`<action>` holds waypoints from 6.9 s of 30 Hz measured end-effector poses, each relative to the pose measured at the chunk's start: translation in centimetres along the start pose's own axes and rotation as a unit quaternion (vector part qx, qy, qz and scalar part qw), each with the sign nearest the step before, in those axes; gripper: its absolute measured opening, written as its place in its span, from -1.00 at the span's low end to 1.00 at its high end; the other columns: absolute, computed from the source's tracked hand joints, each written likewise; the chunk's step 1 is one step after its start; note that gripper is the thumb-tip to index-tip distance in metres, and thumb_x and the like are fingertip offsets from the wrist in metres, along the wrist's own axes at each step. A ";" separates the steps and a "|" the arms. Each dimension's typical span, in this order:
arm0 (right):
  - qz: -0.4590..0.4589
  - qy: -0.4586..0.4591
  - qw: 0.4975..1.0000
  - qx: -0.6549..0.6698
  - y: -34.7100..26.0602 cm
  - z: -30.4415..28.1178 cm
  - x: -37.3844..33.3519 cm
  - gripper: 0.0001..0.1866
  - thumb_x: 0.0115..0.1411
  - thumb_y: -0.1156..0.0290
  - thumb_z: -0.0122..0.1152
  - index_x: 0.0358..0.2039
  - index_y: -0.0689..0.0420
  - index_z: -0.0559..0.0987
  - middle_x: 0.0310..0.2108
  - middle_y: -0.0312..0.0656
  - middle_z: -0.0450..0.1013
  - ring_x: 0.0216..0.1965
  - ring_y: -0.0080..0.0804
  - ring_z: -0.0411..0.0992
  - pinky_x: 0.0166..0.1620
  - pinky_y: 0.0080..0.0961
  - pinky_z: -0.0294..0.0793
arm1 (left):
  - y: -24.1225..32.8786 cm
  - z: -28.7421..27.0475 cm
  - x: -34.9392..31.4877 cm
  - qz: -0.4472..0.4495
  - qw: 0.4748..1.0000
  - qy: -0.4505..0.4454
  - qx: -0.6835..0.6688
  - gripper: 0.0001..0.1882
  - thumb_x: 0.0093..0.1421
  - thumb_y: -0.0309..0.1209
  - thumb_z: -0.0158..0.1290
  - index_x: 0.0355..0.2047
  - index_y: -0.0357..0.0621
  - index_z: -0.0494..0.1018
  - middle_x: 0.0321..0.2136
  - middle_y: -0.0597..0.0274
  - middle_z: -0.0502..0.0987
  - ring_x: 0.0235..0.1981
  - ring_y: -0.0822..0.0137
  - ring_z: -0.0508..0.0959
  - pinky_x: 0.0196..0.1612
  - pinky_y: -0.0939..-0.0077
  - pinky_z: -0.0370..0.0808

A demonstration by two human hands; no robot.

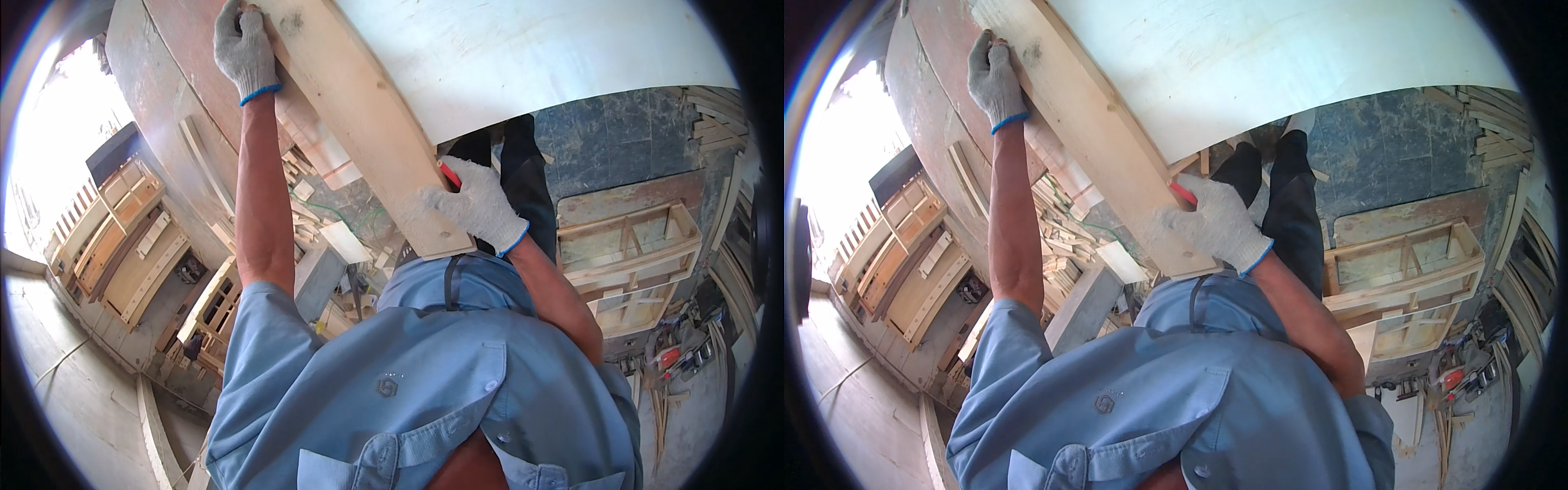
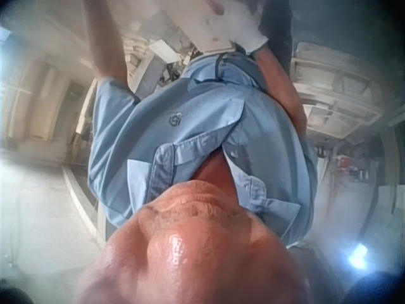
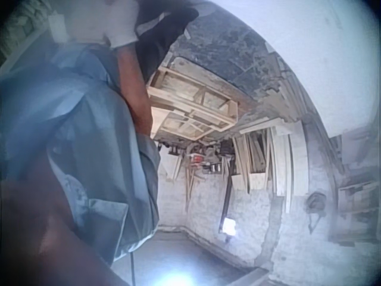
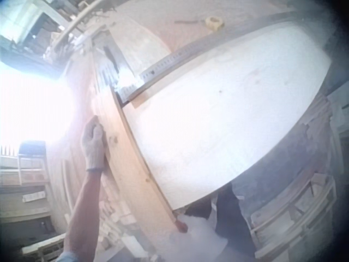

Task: The person measures and marks a large plywood sheet using a tape measure, ruler, and pencil, then positions the sheet into a curved wooden frame. They use a nail gun to fasten the plywood to the frame, completing the assembly of a curved furniture component.

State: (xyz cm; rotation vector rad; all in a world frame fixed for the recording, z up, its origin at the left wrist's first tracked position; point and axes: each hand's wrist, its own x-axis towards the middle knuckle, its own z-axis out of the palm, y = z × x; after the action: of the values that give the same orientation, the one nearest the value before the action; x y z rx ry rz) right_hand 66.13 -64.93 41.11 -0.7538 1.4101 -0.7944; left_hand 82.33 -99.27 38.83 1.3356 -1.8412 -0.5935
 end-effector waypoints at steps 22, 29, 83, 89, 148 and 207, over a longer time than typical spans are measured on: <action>0.013 -0.004 1.000 0.003 0.6 0.0 1.4 -0.61 0.11 0.23 0.33 -0.18 0.28 0.60 -0.34 0.10 0.57 -0.28 -0.06 0.59 -0.20 -0.25 0.51 | 0.2 0.4 -0.4 0.015 0.994 0.004 0.112 -0.56 0.20 -0.32 0.06 0.08 -0.19 0.53 -0.07 0.00 0.60 -0.08 0.12 0.59 0.09 0.26 0.47; 0.018 0.008 1.000 -0.002 1.9 0.5 1.1 -0.62 0.11 0.19 0.36 -0.19 0.23 0.62 -0.40 0.00 0.59 -0.38 -0.24 0.59 -0.28 -0.33 0.52 | -1.6 1.2 4.1 0.031 0.999 0.020 0.036 -0.50 0.20 -0.32 0.04 0.16 -0.13 0.48 0.01 0.01 0.57 -0.01 0.12 0.58 0.12 0.31 0.46; -0.228 0.202 0.951 0.044 -12.4 -4.7 18.0 -0.70 0.39 0.25 0.12 -0.11 0.20 0.65 -0.51 -0.24 0.53 -0.51 -0.65 0.42 -0.41 -0.60 0.42 | 7.6 3.8 -7.2 0.173 0.964 -0.031 0.198 -0.62 0.01 -0.56 0.11 -0.10 -0.16 0.45 0.02 0.09 0.42 0.16 0.00 0.37 0.21 0.05 0.31; -0.253 0.214 0.943 -0.011 -13.4 -4.1 19.7 -0.73 0.35 0.27 0.12 -0.16 0.18 0.66 -0.43 -0.08 0.58 -0.43 -0.33 0.55 -0.27 -0.44 0.53 | 7.9 3.6 -7.4 0.162 0.966 -0.027 0.201 -0.63 0.08 -0.56 0.08 -0.05 -0.08 0.48 0.06 0.09 0.46 0.17 -0.01 0.39 0.22 0.10 0.32; -0.088 -0.115 0.981 -0.129 -5.9 2.8 -3.1 -0.66 0.21 0.28 0.34 -0.11 0.25 0.59 -0.38 0.01 0.59 -0.38 -0.21 0.61 -0.25 -0.38 0.57 | -2.5 -13.7 -18.1 -0.395 0.886 0.077 -0.231 -0.55 0.29 -0.05 0.09 -0.31 -0.27 0.58 -0.44 0.23 0.57 -0.39 0.41 0.55 -0.29 0.36 0.50; 0.091 0.298 0.883 0.352 -1.3 -32.9 -7.7 -0.73 0.33 0.24 0.23 -0.09 0.08 0.43 -0.55 -0.27 0.44 -0.77 -0.57 0.28 -0.77 -0.65 0.18 | 28.1 29.1 12.4 -0.004 0.975 -0.175 0.137 -0.43 0.05 -0.08 0.23 0.08 0.11 0.44 -0.01 -0.10 0.48 0.03 -0.11 0.52 0.04 0.05 0.49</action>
State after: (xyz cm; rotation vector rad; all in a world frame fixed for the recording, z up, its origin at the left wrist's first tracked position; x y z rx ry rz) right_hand 33.18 -58.71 45.55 0.2149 1.5311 -1.3518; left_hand 40.84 -103.19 46.23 1.4906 -2.2705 -0.6275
